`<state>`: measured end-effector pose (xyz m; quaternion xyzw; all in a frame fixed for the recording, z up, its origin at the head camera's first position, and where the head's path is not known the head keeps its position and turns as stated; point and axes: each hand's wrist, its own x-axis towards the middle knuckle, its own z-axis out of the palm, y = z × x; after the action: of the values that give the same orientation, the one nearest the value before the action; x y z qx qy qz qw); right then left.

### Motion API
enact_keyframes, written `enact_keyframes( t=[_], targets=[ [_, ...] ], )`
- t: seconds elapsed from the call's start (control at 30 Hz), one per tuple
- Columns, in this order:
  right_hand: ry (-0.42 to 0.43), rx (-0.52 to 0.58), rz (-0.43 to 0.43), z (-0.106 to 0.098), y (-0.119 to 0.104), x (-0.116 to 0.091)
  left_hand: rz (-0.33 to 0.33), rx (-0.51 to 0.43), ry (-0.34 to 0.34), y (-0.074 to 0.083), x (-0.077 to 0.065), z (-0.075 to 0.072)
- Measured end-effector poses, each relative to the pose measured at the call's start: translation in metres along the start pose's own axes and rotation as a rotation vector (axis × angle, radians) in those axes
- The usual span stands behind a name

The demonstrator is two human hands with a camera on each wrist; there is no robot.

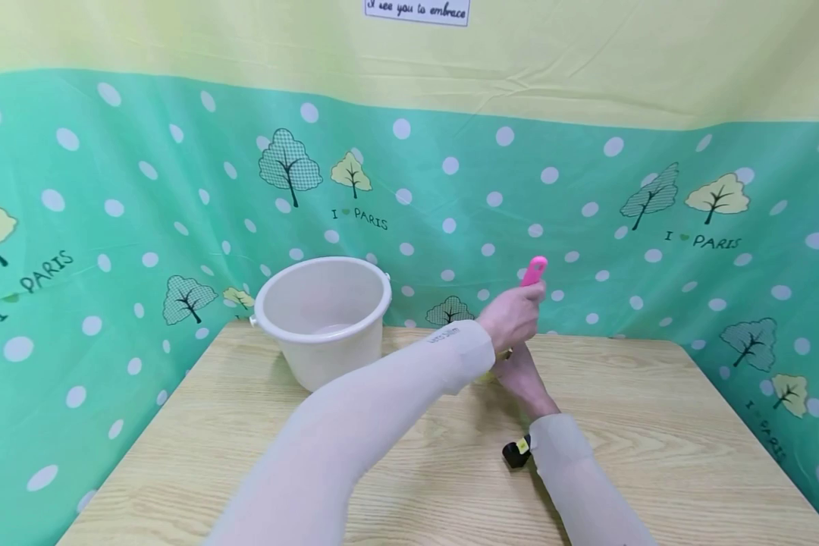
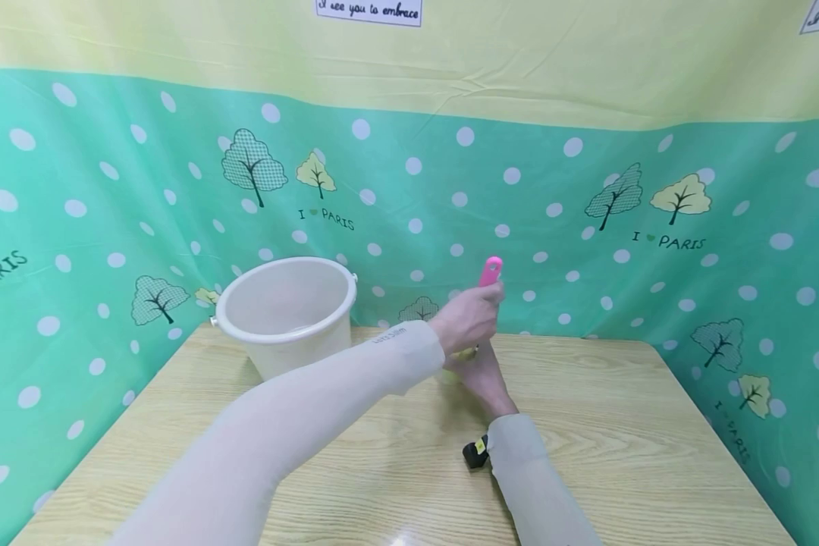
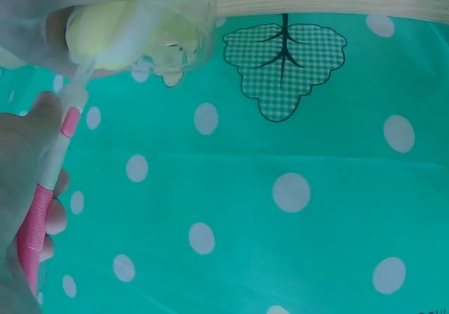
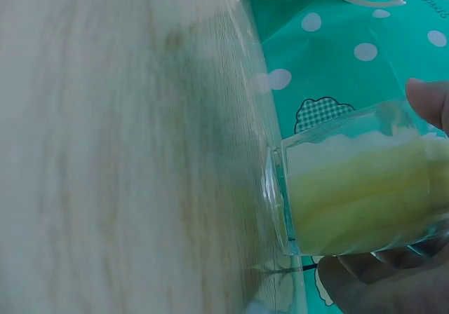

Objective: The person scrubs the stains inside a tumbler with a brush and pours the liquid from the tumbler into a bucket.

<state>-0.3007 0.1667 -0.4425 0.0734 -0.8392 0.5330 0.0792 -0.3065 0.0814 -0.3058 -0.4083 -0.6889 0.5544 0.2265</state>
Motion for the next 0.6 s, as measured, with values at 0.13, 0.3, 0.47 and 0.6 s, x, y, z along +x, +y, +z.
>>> enact_keyframes(
  t=[0.13,0.3,0.47,0.6],
  targets=[
    [-0.032,0.039,0.019,-0.001,0.001,0.0,0.002,0.013,-0.032,-0.002,0.001,0.003],
    [-0.066,0.078,0.013,-0.002,0.0,-0.002,-0.014,0.027,-0.044,-0.003,0.002,0.008],
    [-0.083,0.101,0.016,-0.001,-0.001,-0.003,-0.023,0.023,-0.062,-0.004,0.002,0.013],
    [-0.092,0.113,0.042,-0.001,-0.002,-0.003,-0.041,-0.031,-0.083,-0.007,0.001,0.018]
  ],
)
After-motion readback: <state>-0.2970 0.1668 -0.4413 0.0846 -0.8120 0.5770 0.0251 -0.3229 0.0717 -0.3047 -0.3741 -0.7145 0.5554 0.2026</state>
